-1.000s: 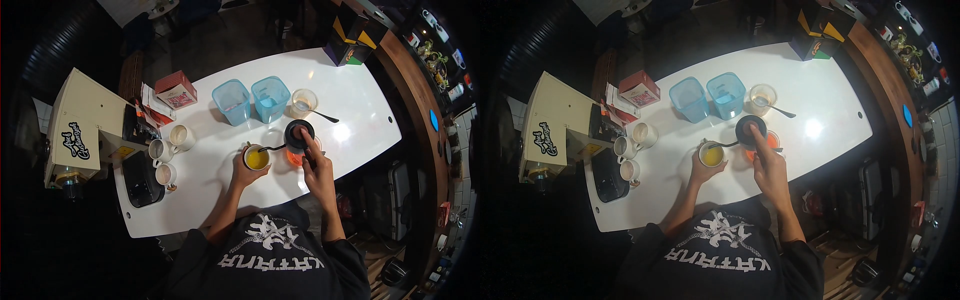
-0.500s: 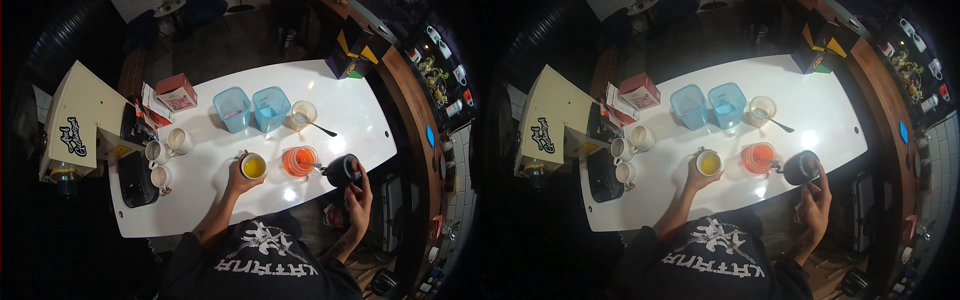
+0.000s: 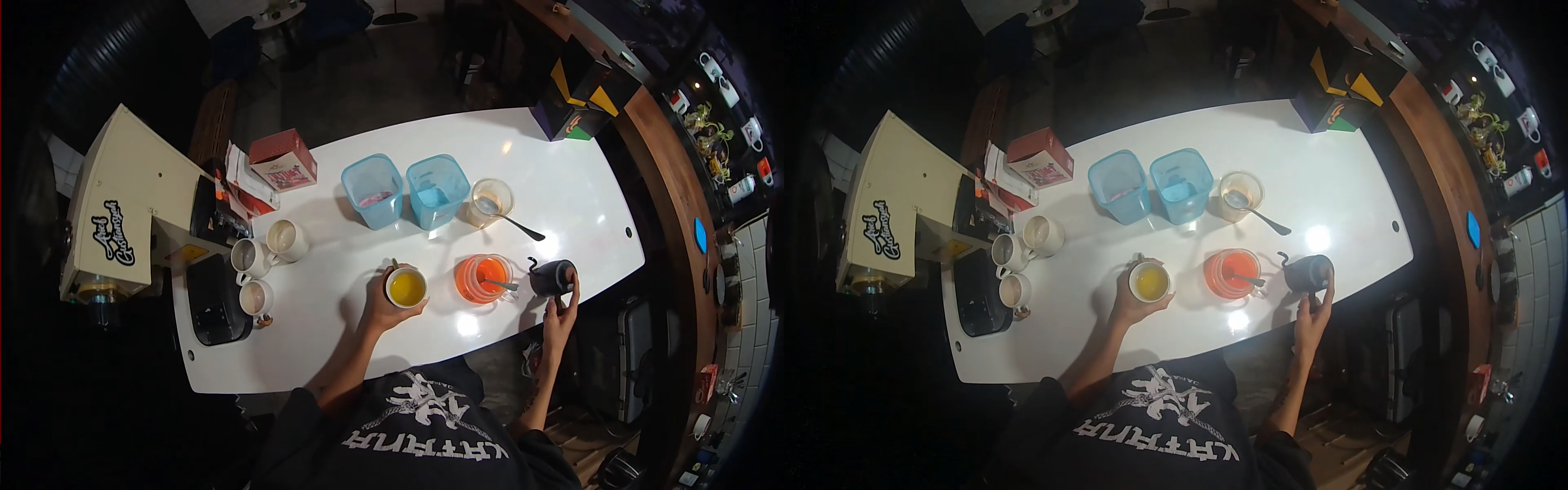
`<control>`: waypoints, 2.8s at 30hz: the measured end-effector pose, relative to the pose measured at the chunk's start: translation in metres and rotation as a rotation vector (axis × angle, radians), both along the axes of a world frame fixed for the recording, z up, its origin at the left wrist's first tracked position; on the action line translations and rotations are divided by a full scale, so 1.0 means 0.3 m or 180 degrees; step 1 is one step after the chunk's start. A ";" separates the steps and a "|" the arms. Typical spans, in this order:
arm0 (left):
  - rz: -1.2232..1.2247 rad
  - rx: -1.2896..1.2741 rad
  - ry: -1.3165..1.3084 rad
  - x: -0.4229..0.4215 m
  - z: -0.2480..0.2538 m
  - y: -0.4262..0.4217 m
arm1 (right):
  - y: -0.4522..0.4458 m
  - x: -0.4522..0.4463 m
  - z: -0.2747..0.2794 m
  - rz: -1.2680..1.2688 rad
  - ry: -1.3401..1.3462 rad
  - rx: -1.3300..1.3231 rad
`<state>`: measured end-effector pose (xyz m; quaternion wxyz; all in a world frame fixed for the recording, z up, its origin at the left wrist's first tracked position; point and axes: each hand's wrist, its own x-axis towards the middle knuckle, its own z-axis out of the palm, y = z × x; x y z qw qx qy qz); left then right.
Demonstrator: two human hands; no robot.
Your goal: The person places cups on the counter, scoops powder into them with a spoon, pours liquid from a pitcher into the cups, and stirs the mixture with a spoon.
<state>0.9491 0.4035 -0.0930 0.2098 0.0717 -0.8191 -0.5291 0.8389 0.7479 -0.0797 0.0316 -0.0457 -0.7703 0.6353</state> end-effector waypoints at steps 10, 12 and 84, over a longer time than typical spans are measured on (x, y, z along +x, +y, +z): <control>-0.0247 -0.0018 -0.0057 -0.019 0.035 0.001 | -0.149 -0.030 0.205 -0.0762 0.1138 0.3444; -0.0281 0.0027 -0.0118 -0.023 0.033 -0.004 | -0.204 -0.062 0.258 -0.0673 0.1353 0.3169; -0.0461 0.0379 -0.0094 -0.110 0.038 -0.038 | -0.594 -0.361 0.381 0.1365 0.0580 0.0050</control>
